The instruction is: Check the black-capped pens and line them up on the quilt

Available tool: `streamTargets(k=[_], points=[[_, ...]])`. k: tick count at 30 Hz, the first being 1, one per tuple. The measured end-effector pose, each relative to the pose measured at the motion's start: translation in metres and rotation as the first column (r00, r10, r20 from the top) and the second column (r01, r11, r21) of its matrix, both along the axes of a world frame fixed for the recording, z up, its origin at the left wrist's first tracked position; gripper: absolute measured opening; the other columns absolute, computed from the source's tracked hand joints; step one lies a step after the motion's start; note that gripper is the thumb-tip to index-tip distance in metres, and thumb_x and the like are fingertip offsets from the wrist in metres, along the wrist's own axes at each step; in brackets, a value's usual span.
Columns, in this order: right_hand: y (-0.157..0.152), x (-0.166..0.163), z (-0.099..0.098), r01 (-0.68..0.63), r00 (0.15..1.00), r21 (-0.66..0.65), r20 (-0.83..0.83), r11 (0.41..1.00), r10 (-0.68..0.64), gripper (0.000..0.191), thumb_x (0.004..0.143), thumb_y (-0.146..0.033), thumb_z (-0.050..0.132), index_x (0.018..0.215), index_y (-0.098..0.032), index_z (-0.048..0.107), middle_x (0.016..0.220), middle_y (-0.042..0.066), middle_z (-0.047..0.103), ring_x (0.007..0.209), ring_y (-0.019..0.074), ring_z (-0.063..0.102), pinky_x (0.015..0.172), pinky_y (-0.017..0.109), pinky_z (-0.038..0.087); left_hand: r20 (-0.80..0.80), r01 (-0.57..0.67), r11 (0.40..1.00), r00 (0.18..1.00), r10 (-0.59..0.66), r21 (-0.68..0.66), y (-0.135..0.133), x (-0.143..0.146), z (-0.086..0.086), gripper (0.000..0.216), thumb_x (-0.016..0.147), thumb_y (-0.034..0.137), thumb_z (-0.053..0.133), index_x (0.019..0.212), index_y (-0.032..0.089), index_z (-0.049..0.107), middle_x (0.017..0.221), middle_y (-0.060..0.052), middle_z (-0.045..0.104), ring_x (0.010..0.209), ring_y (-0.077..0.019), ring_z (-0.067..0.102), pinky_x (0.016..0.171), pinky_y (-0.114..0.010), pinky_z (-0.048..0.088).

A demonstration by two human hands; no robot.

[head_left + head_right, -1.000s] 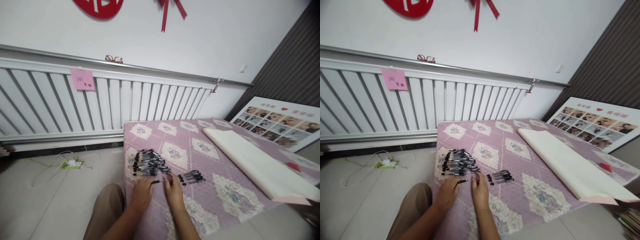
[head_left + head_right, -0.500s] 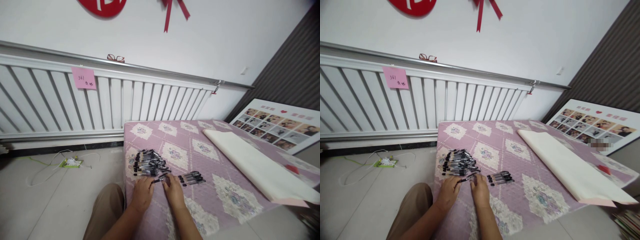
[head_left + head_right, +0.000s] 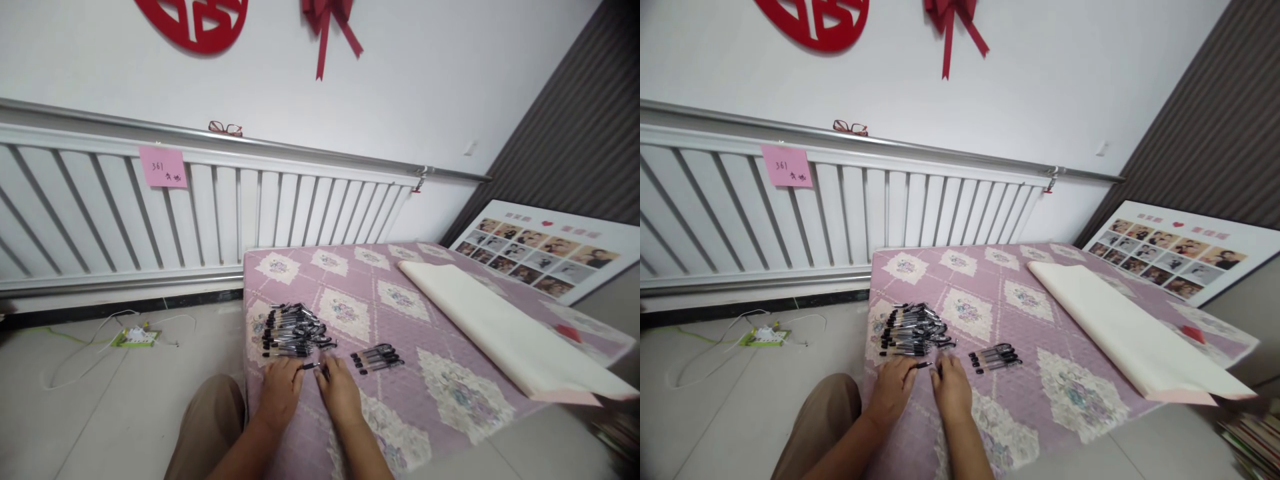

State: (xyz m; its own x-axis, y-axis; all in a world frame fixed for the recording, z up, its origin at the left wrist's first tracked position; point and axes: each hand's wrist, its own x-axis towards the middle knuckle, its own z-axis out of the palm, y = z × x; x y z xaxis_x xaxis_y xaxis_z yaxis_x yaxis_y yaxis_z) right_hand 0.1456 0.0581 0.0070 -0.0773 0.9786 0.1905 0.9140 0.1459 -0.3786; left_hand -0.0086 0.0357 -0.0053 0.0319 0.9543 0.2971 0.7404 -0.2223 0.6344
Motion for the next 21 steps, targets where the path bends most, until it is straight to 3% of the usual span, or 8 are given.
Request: streamTargets(k=[6, 10, 13, 17, 21], points=[[-0.012, 0.011, -0.008, 0.025, 0.987, -0.028, -0.158, 0.999, -0.029, 0.036, 0.075, -0.018, 0.052, 0.110, -0.015, 0.059, 0.107, 0.012, 0.065, 0.100, 0.0221, 0.060, 0.088, 0.027, 0.043, -0.014, 0.006, 1.000, 1.000, -0.006, -0.004, 0.000, 0.001, -0.001, 0.020, 0.088, 0.022, 0.045, 0.095, 0.027, 0.063, 0.095, 0.000, 0.064, 0.095, -0.0200, 0.055, 0.088, -0.037, 0.033], [-0.020, 0.018, -0.012, 0.014, 0.972, -0.062, -0.235, 0.998, -0.029, 0.033, 0.073, -0.023, 0.054, 0.104, -0.016, 0.064, 0.105, 0.012, 0.067, 0.099, 0.0245, 0.061, 0.089, 0.031, 0.043, -0.039, 0.004, 1.000, 0.999, -0.004, -0.005, -0.001, 0.001, -0.002, 0.019, 0.087, 0.022, 0.045, 0.094, 0.027, 0.063, 0.094, 0.000, 0.064, 0.094, -0.0196, 0.055, 0.087, -0.036, 0.033], [-0.022, 0.022, -0.014, 0.052, 0.913, -0.048, -0.402, 0.997, -0.067, 0.029, 0.075, -0.031, 0.053, 0.097, -0.017, 0.065, 0.099, 0.010, 0.069, 0.092, 0.0236, 0.062, 0.085, 0.032, 0.044, -0.049, 0.000, 1.000, 0.999, 0.000, 0.002, -0.001, 0.002, -0.002, 0.019, 0.086, 0.022, 0.046, 0.094, 0.027, 0.063, 0.096, 0.000, 0.064, 0.095, -0.0197, 0.054, 0.089, -0.037, 0.032], [-0.020, 0.024, -0.019, 0.191, 0.718, -0.088, -0.666, 0.978, -0.200, 0.026, 0.072, -0.043, 0.056, 0.077, -0.019, 0.061, 0.066, 0.001, 0.063, 0.064, 0.0179, 0.058, 0.062, 0.028, 0.045, -0.061, 0.023, 1.000, 0.998, -0.023, -0.002, -0.002, 0.003, 0.000, 0.018, 0.085, 0.022, 0.048, 0.093, 0.028, 0.063, 0.096, 0.001, 0.064, 0.095, -0.0198, 0.053, 0.088, -0.037, 0.032], [-0.019, 0.019, -0.021, 0.157, 0.347, -0.222, -0.900, 0.962, -0.264, 0.031, 0.066, -0.046, 0.064, 0.081, -0.021, 0.056, 0.066, -0.003, 0.061, 0.058, 0.0140, 0.056, 0.054, 0.024, 0.043, -0.091, 0.049, 0.999, 0.995, -0.049, -0.010, -0.003, 0.004, 0.003, 0.017, 0.086, 0.022, 0.047, 0.092, 0.027, 0.062, 0.096, 0.001, 0.063, 0.096, -0.0195, 0.052, 0.089, -0.036, 0.032]])
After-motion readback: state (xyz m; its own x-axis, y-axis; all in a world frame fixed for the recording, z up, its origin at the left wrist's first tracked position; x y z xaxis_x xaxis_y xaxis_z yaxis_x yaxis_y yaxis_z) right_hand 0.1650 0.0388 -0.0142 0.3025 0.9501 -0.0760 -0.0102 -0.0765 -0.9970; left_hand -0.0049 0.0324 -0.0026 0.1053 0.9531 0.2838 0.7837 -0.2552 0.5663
